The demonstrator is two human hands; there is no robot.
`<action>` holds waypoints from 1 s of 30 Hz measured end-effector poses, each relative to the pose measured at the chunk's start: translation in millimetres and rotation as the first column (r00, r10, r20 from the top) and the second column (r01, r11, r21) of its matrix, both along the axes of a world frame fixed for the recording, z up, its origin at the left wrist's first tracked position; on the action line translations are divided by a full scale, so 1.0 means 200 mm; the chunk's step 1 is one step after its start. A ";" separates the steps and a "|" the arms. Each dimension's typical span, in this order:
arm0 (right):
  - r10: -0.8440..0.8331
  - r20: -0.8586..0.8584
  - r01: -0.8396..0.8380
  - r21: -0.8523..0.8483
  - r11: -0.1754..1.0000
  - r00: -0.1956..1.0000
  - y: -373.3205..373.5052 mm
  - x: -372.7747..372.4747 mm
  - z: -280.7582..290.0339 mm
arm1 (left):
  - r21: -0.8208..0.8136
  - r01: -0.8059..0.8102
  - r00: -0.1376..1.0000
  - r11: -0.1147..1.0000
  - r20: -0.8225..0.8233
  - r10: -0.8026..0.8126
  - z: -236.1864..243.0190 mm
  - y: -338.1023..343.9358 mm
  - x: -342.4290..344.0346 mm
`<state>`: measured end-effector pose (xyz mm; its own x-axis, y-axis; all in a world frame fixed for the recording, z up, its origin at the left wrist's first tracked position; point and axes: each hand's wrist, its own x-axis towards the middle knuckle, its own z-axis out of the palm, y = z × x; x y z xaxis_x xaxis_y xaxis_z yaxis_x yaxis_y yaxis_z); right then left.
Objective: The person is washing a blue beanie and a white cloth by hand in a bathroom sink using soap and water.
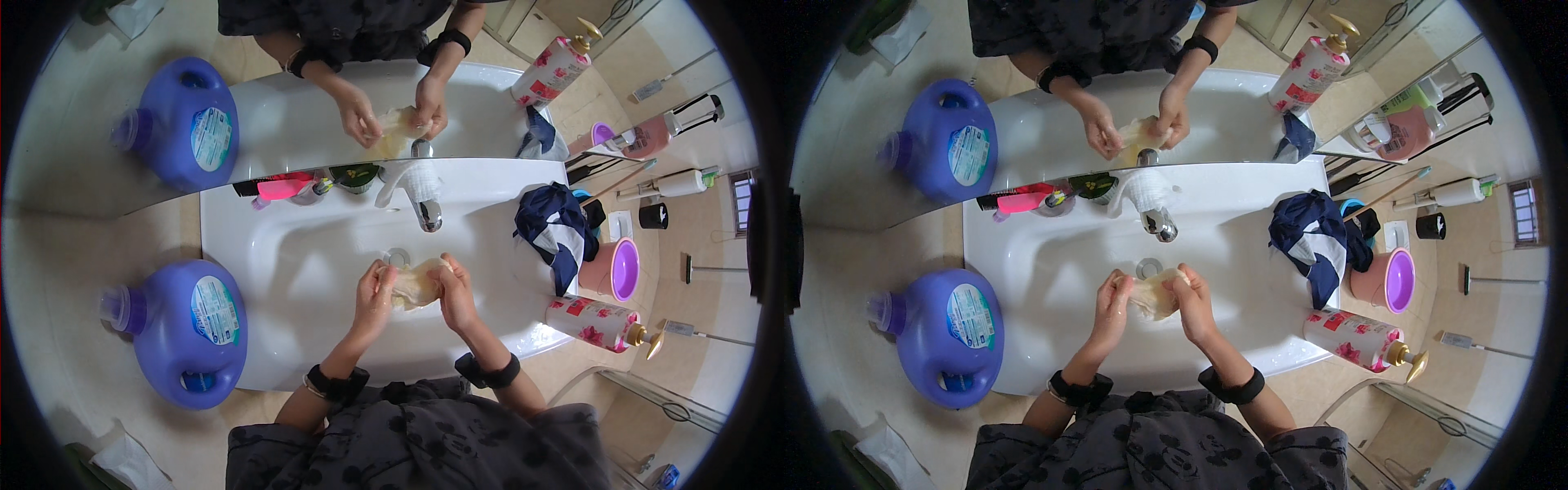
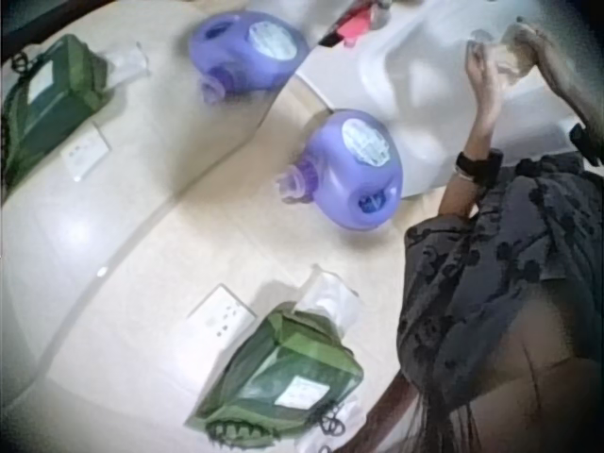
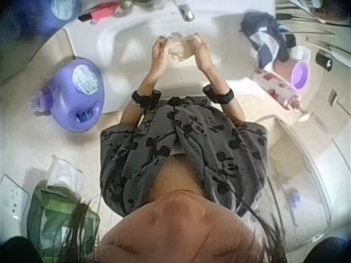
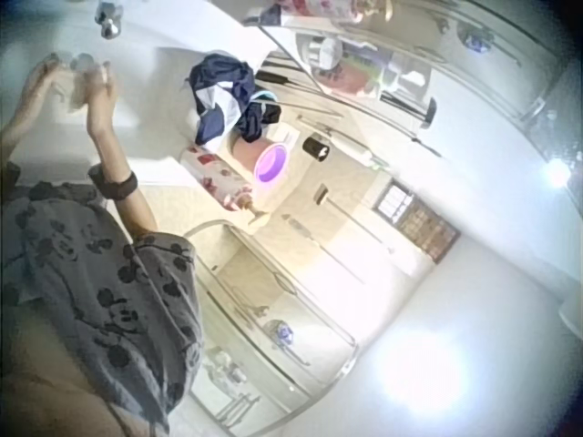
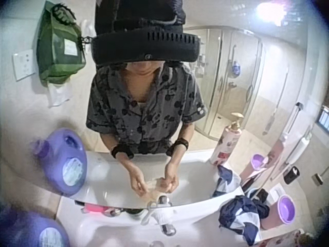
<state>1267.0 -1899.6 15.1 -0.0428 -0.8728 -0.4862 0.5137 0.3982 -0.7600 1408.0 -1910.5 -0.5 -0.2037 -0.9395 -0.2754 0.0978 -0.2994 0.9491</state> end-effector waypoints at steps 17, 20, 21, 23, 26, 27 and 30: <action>0.047 0.511 -0.136 0.139 0.981 0.858 0.02 -0.05 0.01 | 0.163 0.132 0.892 0.978 -0.449 -0.045 0.10 0.01 0.06; 0.014 0.315 -0.021 0.018 1.000 0.949 -0.01 -0.06 0.02 | 0.197 0.098 0.974 0.975 -0.220 -0.053 0.05 -0.01 0.06; 0.019 0.316 -0.026 0.017 1.000 0.949 -0.02 -0.05 0.04 | 0.196 0.092 0.975 0.976 -0.218 -0.048 -0.04 0.01 0.07; -0.021 0.428 -0.015 0.081 0.997 0.904 -0.03 -0.02 0.10 | 0.399 -0.099 0.991 0.911 0.124 0.054 -0.25 0.06 0.06; -0.110 0.438 -0.013 0.269 0.963 0.892 -0.05 0.08 0.19 | 0.643 0.063 0.938 0.763 -0.300 0.175 -0.18 0.02 -0.04; -0.109 0.434 -0.012 0.268 0.963 0.894 -0.05 0.08 0.16 | 0.637 0.265 0.687 0.724 -0.652 0.322 -0.13 0.00 -0.07; -0.099 -0.532 -0.009 -0.196 0.980 0.841 -0.08 0.12 0.02 | 0.675 0.138 0.718 0.725 -0.572 0.396 -0.12 0.00 -0.15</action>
<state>1291.6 -1915.2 20.1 -0.2913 -0.9341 -0.2064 0.0178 0.2104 -0.9774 1377.4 -1910.6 -24.2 -0.4640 -0.6065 -0.6457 0.6762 -0.7133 0.1841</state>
